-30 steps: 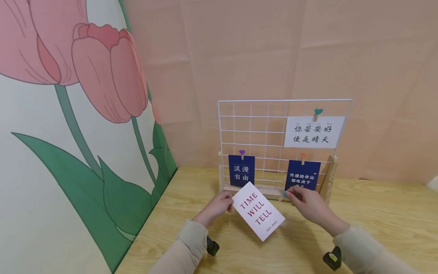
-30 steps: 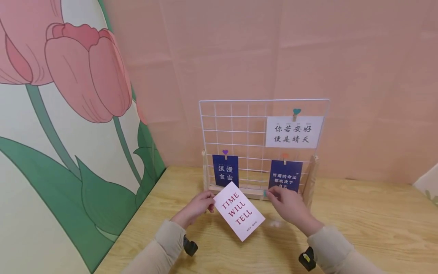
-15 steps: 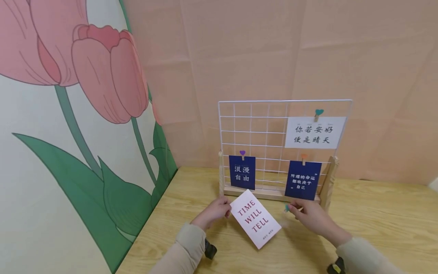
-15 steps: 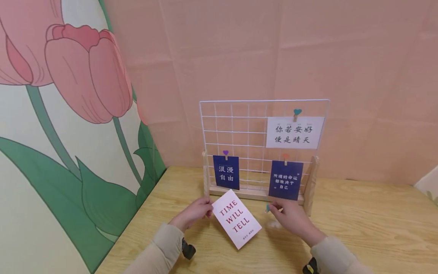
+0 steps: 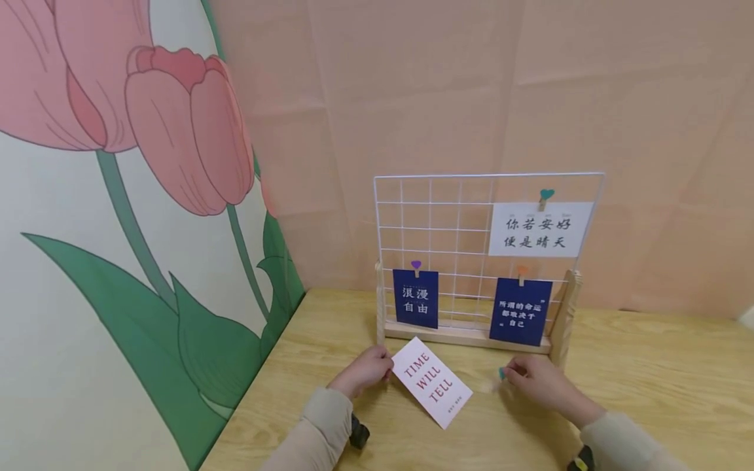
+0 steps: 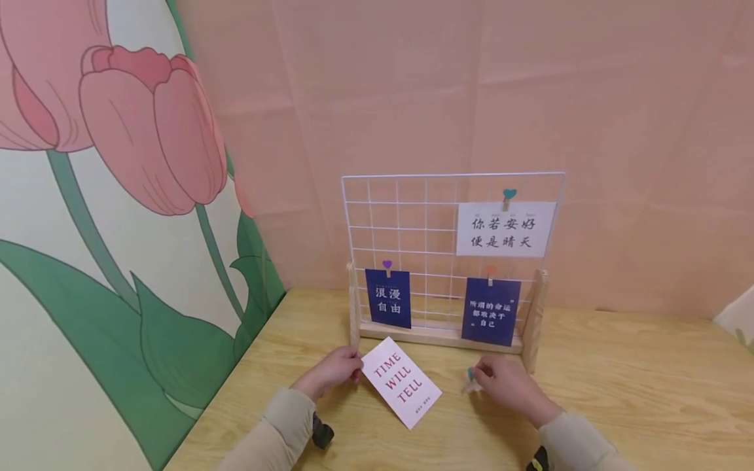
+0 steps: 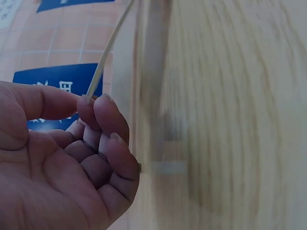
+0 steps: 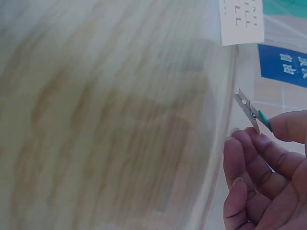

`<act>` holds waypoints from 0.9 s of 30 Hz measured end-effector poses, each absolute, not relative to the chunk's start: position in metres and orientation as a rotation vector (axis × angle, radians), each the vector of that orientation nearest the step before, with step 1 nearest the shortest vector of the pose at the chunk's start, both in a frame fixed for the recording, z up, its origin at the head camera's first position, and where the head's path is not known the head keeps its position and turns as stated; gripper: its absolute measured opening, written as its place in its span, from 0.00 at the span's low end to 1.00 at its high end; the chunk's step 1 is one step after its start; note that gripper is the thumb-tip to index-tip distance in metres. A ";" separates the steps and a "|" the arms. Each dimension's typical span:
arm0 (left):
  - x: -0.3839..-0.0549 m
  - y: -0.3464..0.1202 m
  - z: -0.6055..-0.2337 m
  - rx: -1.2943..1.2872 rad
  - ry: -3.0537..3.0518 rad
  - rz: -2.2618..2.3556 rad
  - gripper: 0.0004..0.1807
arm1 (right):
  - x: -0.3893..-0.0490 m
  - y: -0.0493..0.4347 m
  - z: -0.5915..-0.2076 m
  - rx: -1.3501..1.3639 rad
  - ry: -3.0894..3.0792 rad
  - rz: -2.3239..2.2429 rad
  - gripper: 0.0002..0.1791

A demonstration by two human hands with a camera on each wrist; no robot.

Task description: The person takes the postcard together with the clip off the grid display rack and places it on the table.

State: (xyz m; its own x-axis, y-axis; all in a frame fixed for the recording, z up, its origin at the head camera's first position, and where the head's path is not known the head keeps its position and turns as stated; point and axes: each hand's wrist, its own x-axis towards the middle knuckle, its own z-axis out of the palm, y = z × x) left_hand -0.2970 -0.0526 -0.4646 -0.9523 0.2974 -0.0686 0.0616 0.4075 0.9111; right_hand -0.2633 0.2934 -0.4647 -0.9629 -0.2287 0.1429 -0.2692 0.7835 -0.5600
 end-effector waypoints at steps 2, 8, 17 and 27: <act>-0.297 -0.053 -0.466 0.313 2.428 1.581 0.08 | -0.265 0.294 -0.467 0.388 -2.917 0.914 0.09; -0.299 -0.054 -0.468 0.294 2.419 1.601 0.06 | -0.270 0.296 -0.474 0.340 -2.950 0.894 0.09; -0.301 -0.057 -0.474 0.293 2.482 1.507 0.10 | -0.273 0.298 -0.479 0.384 -2.975 0.902 0.10; -0.301 -0.060 -0.472 0.318 2.498 1.423 0.11 | -0.272 0.298 -0.479 0.394 -2.992 0.917 0.12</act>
State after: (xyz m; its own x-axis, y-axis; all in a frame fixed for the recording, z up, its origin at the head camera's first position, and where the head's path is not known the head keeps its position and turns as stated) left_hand -0.3007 -0.0600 -0.4715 -0.9453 0.3082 -0.1065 0.0655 0.4995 0.8638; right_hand -0.2725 0.2980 -0.4792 -0.9688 -0.2405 0.0602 -0.2329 0.7998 -0.5533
